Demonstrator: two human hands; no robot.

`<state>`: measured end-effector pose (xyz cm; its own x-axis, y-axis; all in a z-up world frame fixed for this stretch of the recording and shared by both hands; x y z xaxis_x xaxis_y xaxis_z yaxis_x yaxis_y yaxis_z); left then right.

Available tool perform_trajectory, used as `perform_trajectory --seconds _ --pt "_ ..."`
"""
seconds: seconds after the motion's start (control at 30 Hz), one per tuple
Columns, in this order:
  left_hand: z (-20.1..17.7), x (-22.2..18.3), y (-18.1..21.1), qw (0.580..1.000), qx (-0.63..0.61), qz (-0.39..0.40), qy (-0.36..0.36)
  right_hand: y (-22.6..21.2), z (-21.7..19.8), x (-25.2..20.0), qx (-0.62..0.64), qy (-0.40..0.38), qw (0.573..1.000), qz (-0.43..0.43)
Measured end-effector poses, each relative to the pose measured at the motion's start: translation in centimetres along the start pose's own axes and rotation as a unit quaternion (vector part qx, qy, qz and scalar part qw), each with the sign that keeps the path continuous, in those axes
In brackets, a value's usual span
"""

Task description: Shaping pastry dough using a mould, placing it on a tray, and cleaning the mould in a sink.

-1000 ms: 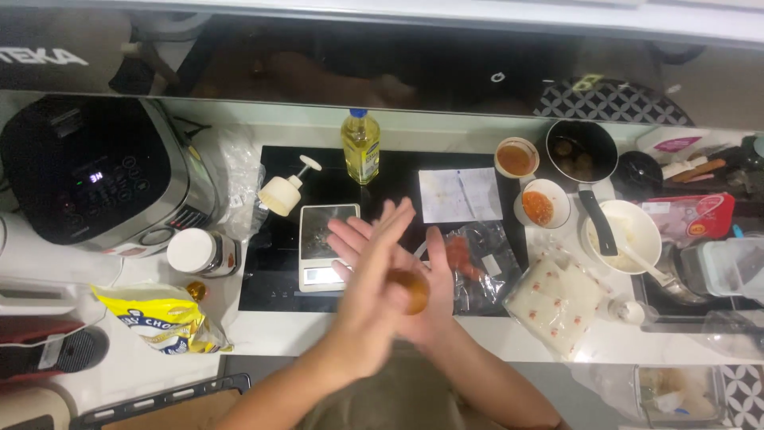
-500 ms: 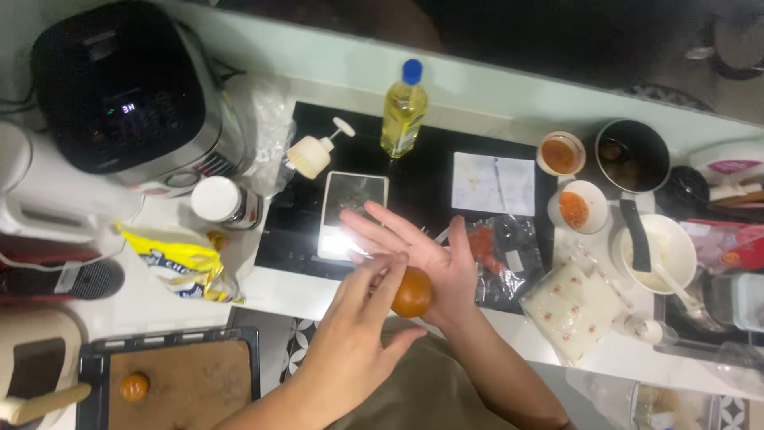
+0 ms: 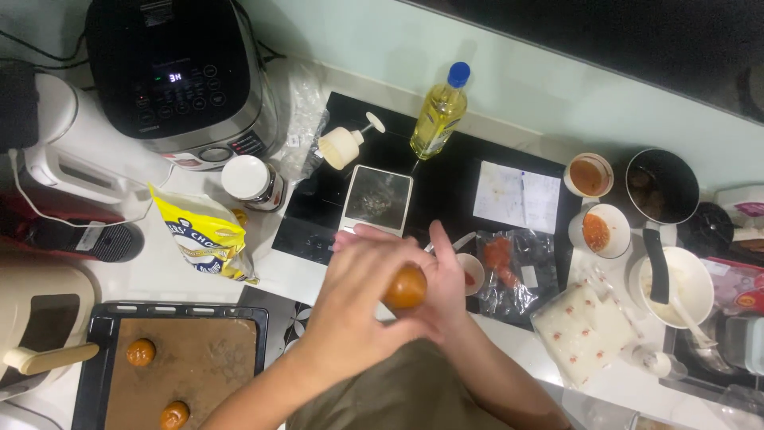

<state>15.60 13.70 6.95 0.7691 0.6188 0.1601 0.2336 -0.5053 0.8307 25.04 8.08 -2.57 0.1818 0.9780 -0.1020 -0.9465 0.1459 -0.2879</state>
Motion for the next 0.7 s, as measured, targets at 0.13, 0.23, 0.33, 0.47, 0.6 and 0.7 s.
perform_trajectory --seconds 0.13,0.23,0.33,0.47,0.6,0.7 --pt "1.9 -0.4 -1.3 0.998 0.025 -0.014 0.048 0.2 0.6 0.2 -0.014 0.043 0.998 -0.037" --pt "3.8 -1.5 1.1 0.998 0.054 -0.008 0.040 -0.6 0.5 1.2 -0.024 0.001 0.995 -0.096" --pt "5.6 -1.2 2.9 0.997 0.067 0.029 0.018 -1.2 0.4 1.3 -0.145 -0.021 0.974 -0.170" --pt "3.6 2.8 1.7 0.985 0.096 0.087 0.116 -1.6 5.2 0.3 0.162 -0.166 0.936 -0.264" --pt "4.8 0.9 -0.2 0.986 0.108 0.065 0.112 -4.6 2.9 -0.8 0.052 -0.079 0.981 -0.169" --pt "8.5 -1.8 0.4 0.994 0.085 0.060 0.023 -4.8 0.8 0.1 -0.267 0.006 0.932 -0.244"
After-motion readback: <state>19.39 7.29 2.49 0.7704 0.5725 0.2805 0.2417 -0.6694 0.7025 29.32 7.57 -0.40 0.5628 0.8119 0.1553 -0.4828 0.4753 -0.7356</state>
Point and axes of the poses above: each hand's wrist, its own x-axis towards the middle knuckle, its own z-axis out of the palm, y = z × x, the point moved 5 cm from there along x, towards the middle knuckle, and after that the axes turned 13 degrees about -z, right-handed, at the moved point
